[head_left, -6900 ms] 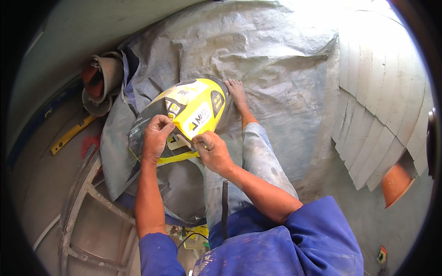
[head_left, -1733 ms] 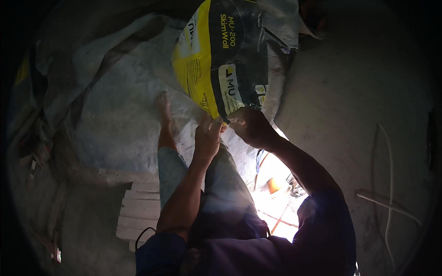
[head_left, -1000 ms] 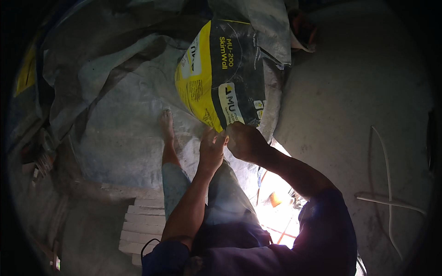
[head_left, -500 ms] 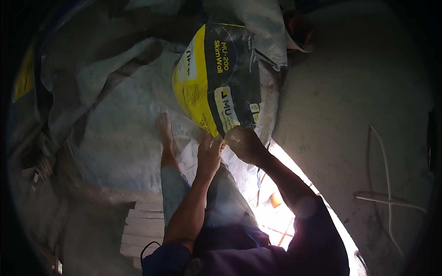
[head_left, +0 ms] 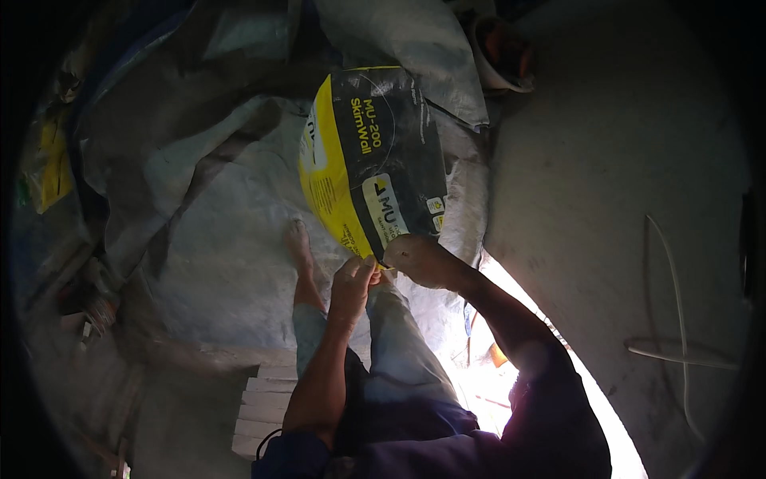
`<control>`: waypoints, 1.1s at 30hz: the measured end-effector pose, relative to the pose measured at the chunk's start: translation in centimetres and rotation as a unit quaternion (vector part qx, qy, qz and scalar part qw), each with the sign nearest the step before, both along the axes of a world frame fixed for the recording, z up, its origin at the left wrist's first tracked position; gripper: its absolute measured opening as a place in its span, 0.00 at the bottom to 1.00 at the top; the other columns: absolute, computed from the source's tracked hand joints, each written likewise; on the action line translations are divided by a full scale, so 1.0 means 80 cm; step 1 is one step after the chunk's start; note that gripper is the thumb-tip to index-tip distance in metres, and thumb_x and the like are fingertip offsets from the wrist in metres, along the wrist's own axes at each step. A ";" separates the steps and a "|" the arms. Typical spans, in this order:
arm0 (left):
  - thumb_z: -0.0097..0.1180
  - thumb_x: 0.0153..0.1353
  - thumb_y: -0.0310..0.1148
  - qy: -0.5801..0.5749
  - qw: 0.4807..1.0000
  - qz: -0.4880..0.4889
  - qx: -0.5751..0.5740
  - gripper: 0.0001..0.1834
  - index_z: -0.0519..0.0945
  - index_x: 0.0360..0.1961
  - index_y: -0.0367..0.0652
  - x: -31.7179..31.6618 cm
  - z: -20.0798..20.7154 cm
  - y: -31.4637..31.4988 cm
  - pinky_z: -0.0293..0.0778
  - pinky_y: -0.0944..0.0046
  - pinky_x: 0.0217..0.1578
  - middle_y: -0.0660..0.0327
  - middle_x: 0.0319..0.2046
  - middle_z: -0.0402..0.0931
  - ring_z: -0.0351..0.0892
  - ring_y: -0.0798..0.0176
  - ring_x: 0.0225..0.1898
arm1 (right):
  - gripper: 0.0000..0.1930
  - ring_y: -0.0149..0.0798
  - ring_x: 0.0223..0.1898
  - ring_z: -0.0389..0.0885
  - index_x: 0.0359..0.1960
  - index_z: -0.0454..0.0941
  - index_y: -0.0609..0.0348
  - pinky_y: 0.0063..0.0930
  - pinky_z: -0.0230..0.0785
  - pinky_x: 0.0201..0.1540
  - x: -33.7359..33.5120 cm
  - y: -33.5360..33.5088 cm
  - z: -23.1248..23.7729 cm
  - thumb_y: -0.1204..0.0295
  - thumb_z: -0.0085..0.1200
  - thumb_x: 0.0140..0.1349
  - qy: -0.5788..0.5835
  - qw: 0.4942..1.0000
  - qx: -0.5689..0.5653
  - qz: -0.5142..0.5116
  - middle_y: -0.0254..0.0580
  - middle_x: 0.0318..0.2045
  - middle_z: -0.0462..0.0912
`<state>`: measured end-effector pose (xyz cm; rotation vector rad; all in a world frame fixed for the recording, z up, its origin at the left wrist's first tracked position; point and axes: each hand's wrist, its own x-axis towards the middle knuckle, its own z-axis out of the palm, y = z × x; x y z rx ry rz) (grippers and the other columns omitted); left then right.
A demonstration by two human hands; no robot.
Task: The person moves a tarp and picks up a yellow and black cement bag, then uses a knife to cut the bag open. The person handles the bag and knife repeatedly to open the top.
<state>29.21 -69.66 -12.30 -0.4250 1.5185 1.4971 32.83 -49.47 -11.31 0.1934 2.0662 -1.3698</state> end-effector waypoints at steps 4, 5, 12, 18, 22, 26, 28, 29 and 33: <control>0.55 0.71 0.36 0.218 0.947 -0.112 -0.210 0.13 0.79 0.39 0.34 -0.086 0.033 -0.001 0.71 0.58 0.43 0.55 0.34 0.76 0.75 0.60 0.38 | 0.15 0.43 0.37 0.87 0.47 0.83 0.66 0.33 0.79 0.43 -0.046 0.037 0.025 0.66 0.53 0.71 0.003 0.972 0.041 -0.233 0.52 0.41 0.86; 0.54 0.71 0.37 0.283 0.940 -0.078 -0.174 0.14 0.80 0.40 0.34 -0.118 0.037 0.010 0.71 0.56 0.43 0.54 0.35 0.75 0.75 0.57 0.40 | 0.15 0.44 0.39 0.87 0.48 0.83 0.66 0.34 0.79 0.44 -0.066 0.048 0.027 0.66 0.54 0.71 0.020 0.962 0.065 -0.264 0.53 0.41 0.86; 0.53 0.70 0.37 0.522 0.829 -0.200 -0.018 0.19 0.81 0.45 0.28 -0.355 0.020 0.163 0.74 0.56 0.50 0.44 0.45 0.83 0.83 0.47 0.47 | 0.13 0.52 0.47 0.83 0.46 0.85 0.60 0.41 0.76 0.50 -0.209 0.077 -0.006 0.68 0.53 0.67 0.283 0.882 0.249 -0.284 0.52 0.57 0.79; 0.58 0.64 0.34 0.435 0.787 -0.437 -0.033 0.14 0.82 0.45 0.34 -0.412 -0.028 0.195 0.76 0.53 0.46 0.42 0.41 0.83 0.85 0.44 0.43 | 0.15 0.51 0.44 0.82 0.52 0.84 0.55 0.43 0.76 0.50 -0.264 0.078 -0.034 0.75 0.52 0.66 0.140 0.890 0.305 -0.309 0.48 0.49 0.79; 0.60 0.63 0.30 0.410 0.825 -0.389 0.008 0.10 0.80 0.39 0.33 -0.410 -0.051 0.179 0.76 0.56 0.40 0.47 0.34 0.83 0.85 0.51 0.35 | 0.16 0.50 0.42 0.82 0.53 0.84 0.54 0.41 0.76 0.46 -0.262 0.067 -0.040 0.79 0.55 0.63 0.208 0.869 0.261 -0.365 0.46 0.40 0.79; 0.60 0.63 0.28 0.311 0.881 -0.352 0.046 0.07 0.80 0.37 0.34 -0.401 -0.060 0.172 0.73 0.63 0.33 0.56 0.29 0.79 0.77 0.68 0.30 | 0.17 0.51 0.39 0.82 0.52 0.84 0.55 0.38 0.76 0.41 -0.259 0.050 -0.041 0.81 0.58 0.61 0.245 0.843 0.285 -0.384 0.46 0.38 0.80; 0.60 0.63 0.28 0.296 0.893 -0.333 0.064 0.06 0.80 0.35 0.35 -0.389 -0.060 0.164 0.73 0.63 0.33 0.56 0.28 0.79 0.77 0.67 0.30 | 0.16 0.51 0.38 0.83 0.51 0.83 0.56 0.38 0.76 0.40 -0.258 0.044 -0.039 0.81 0.58 0.61 0.245 0.836 0.288 -0.398 0.47 0.38 0.80; 0.60 0.63 0.28 0.291 0.899 -0.320 0.069 0.06 0.81 0.35 0.35 -0.379 -0.059 0.159 0.73 0.63 0.33 0.56 0.28 0.79 0.77 0.66 0.30 | 0.16 0.51 0.38 0.83 0.50 0.83 0.56 0.38 0.76 0.40 -0.259 0.041 -0.039 0.81 0.58 0.61 0.239 0.834 0.287 -0.406 0.47 0.38 0.81; 0.60 0.59 0.26 0.334 0.901 -0.273 0.053 0.03 0.81 0.30 0.37 -0.350 -0.062 0.147 0.72 0.51 0.43 0.49 0.30 0.81 0.78 0.45 0.35 | 0.11 0.52 0.39 0.83 0.45 0.83 0.58 0.38 0.76 0.40 -0.258 0.034 -0.030 0.81 0.58 0.60 0.170 0.837 0.273 -0.442 0.48 0.38 0.81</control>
